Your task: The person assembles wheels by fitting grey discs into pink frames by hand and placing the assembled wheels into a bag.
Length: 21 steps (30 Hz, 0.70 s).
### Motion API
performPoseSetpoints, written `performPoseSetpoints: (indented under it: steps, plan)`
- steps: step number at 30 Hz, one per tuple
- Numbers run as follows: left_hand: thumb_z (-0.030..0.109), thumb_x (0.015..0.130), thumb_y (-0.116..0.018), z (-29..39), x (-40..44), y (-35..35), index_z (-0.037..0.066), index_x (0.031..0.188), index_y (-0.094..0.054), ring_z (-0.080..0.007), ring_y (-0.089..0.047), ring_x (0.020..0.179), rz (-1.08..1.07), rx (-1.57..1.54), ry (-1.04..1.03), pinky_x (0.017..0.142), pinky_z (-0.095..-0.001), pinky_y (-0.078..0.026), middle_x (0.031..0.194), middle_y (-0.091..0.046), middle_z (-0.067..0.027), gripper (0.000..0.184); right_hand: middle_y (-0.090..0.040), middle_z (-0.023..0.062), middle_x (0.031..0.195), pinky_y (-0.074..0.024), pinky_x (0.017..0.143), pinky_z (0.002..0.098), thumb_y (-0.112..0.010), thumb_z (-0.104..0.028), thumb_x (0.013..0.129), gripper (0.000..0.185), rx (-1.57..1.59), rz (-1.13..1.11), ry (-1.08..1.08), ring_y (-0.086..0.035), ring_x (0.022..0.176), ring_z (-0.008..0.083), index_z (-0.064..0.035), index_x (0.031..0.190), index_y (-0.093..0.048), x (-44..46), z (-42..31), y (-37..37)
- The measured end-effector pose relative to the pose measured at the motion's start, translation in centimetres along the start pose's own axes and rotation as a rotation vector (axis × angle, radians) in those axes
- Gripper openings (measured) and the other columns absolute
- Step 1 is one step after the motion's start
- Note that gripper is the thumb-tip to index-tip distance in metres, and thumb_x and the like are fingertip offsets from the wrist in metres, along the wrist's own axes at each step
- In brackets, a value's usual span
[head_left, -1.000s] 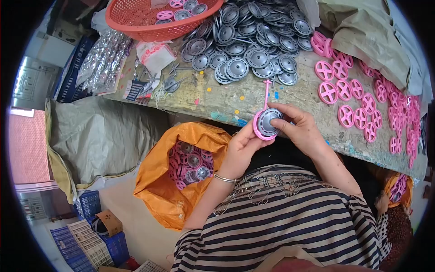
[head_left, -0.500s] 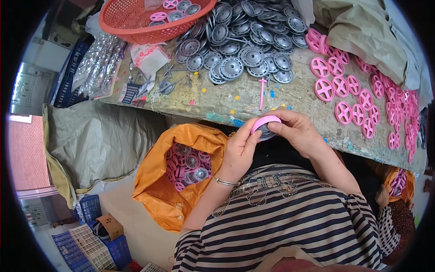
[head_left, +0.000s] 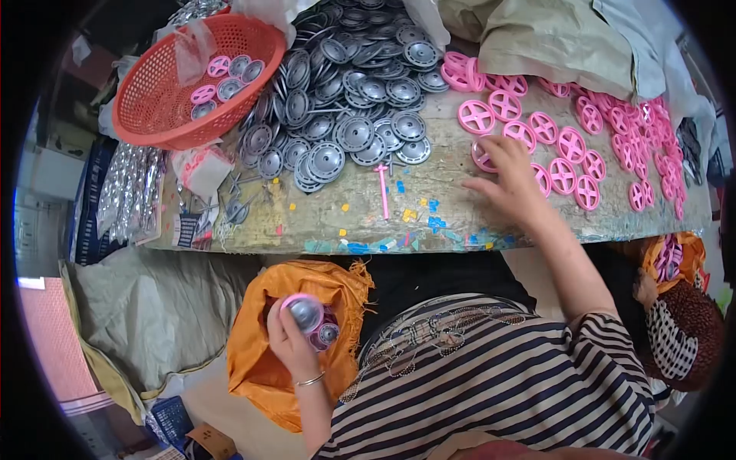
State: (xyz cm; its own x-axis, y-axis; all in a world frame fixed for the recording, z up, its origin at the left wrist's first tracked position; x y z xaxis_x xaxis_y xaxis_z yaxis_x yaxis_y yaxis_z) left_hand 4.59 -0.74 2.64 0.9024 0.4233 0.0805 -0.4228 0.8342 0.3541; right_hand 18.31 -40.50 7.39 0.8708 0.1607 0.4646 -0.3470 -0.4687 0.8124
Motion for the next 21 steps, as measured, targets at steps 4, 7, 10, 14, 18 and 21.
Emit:
performPoseSetpoints:
  steps: [4,7,10,14,18,21]
  plan:
    - [0.013,0.092,-0.054,-1.3,0.1,2.3,-0.003,0.107,-0.059,-0.0266,-0.06,0.089,-0.095,0.598,-0.169,0.082,-0.034,-0.046,0.103,-0.062,-0.0144,0.023,-0.058,0.0172,0.1,-0.0455,0.081,0.0435,-0.069,-0.02,0.077,0.035,-0.027,-0.011,0.002,-0.055,0.093,0.0365,-0.0005,0.105,-0.059,-0.4,2.9,-1.1]
    - [0.007,0.088,-0.058,1.3,0.0,1.7,-0.004,0.102,-0.06,-0.0242,-0.06,0.083,0.06,0.532,-0.34,0.078,-0.0324,-0.048,0.097,-0.062,-0.0138,0.018,-0.06,0.0167,0.094,-0.0474,0.076,0.0399,-0.063,-0.015,0.084,0.026,0.022,0.012,-0.041,-0.058,0.084,0.0338,0.0004,0.105,-0.059,1.1,2.8,-0.8]
    - [0.007,0.094,-0.049,0.8,0.6,-4.5,-0.007,0.108,-0.06,-0.0156,-0.066,0.084,-0.256,-0.115,0.148,0.07,-0.0257,-0.052,0.101,-0.065,-0.0131,0.022,-0.061,0.0165,0.088,-0.0479,0.071,0.0371,-0.056,-0.011,0.089,0.02,0.237,-0.082,-0.138,-0.06,0.079,0.0322,-0.002,0.106,-0.06,2.5,-0.6,-0.9]
    - [0.015,0.098,-0.043,6.6,-0.6,-15.6,-0.004,0.138,-0.031,-0.0279,-0.054,0.116,-0.648,-0.858,0.055,0.087,-0.0336,-0.051,0.136,-0.043,-0.019,0.046,-0.064,0.015,0.093,-0.0485,0.072,0.0418,-0.058,-0.019,0.088,0.023,0.444,-0.234,0.223,-0.06,0.082,0.0339,-0.0087,0.108,-0.063,0.9,-12.4,-2.0]
    - [0.019,0.101,-0.038,3.6,0.9,-17.1,-0.004,0.129,-0.04,-0.0244,-0.058,0.109,-0.504,-0.815,0.325,0.086,-0.0379,-0.054,0.122,-0.054,-0.0168,0.037,-0.062,0.0144,0.108,-0.0457,0.086,0.0391,-0.064,-0.015,0.084,0.027,0.655,-0.32,0.295,-0.059,0.098,0.03,-0.0034,0.108,-0.063,-0.7,-12.6,-5.5]
    - [0.017,0.1,-0.039,2.2,0.9,-16.1,-0.004,0.126,-0.043,-0.0243,-0.061,0.105,-0.455,-0.849,0.385,0.083,-0.0398,-0.056,0.118,-0.056,-0.0157,0.033,-0.06,0.0183,0.097,-0.0447,0.084,0.0407,-0.06,-0.021,0.085,0.029,0.544,-0.202,0.031,-0.056,0.094,0.0343,0.0006,0.103,-0.061,3.3,-6.7,-6.3]
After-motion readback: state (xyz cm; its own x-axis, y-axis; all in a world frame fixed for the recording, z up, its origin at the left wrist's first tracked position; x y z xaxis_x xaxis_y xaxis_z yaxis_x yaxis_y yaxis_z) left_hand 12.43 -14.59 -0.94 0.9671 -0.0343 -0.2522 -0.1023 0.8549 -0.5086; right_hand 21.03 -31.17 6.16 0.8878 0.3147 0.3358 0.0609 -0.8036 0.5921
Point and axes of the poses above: each hand's wrist, its own x-axis towards the middle knuckle, its own y-axis out of the back of the hand, z = x × y, the point moved 9 cm from there along x, towards the middle knuckle
